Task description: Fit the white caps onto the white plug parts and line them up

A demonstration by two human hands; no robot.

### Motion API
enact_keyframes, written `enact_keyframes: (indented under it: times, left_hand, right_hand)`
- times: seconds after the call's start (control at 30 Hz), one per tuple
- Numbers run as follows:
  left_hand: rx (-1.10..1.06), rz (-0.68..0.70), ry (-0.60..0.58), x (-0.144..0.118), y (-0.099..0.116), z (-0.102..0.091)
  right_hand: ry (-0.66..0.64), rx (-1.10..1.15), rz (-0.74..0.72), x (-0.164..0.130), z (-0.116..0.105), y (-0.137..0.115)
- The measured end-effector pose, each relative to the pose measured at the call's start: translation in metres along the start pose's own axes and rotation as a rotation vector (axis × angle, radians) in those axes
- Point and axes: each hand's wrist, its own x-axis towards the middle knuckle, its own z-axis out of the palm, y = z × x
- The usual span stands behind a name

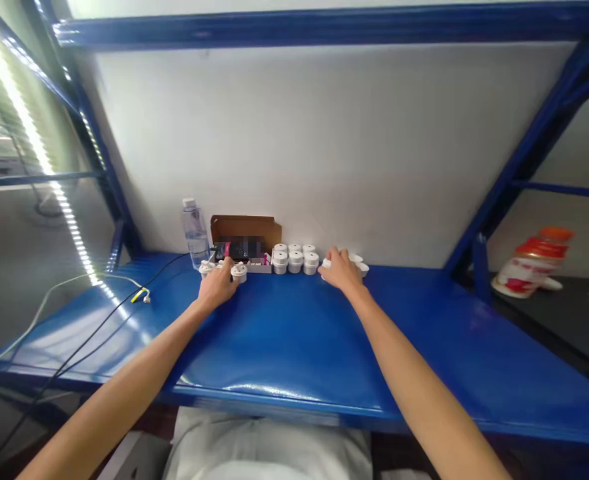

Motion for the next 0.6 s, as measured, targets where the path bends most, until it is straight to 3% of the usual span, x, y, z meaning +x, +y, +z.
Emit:
enact_keyframes:
  times: [0.07,0.17,0.27,0.4,0.5,0.6]
  left_hand:
    - [-0.012,-0.018,0.017,0.002,-0.002,0.002]
    - [-0.076,0.014,0.064,0.001,0.001,0.002]
    - [-0.243,0.188,0.076,-0.008,0.014,0.001]
    - [-0.514,0.533,-0.064,-0.027,0.038,0.002]
    - [-0.539,0.588,-0.044,-0.034,0.046,0.003]
    - [-0.538,0.583,-0.053,-0.032,0.044,0.002]
  right_hand:
    - [-0.086,-0.004,-0.004,-0.002,-0.006,-0.003]
    - [-0.253,0.073,-0.148,-0.008,-0.011,-0.013]
    - [-0.369,0.319,-0.270,-0.024,-0.010,-0.036]
    - [-0.497,0.797,-0.242,-0.051,0.003,-0.077]
    - [-0.530,1.028,-0.126,-0.065,0.013,-0.095]
    - [-0.618,1.161,-0.039,-0.068,0.015,-0.097]
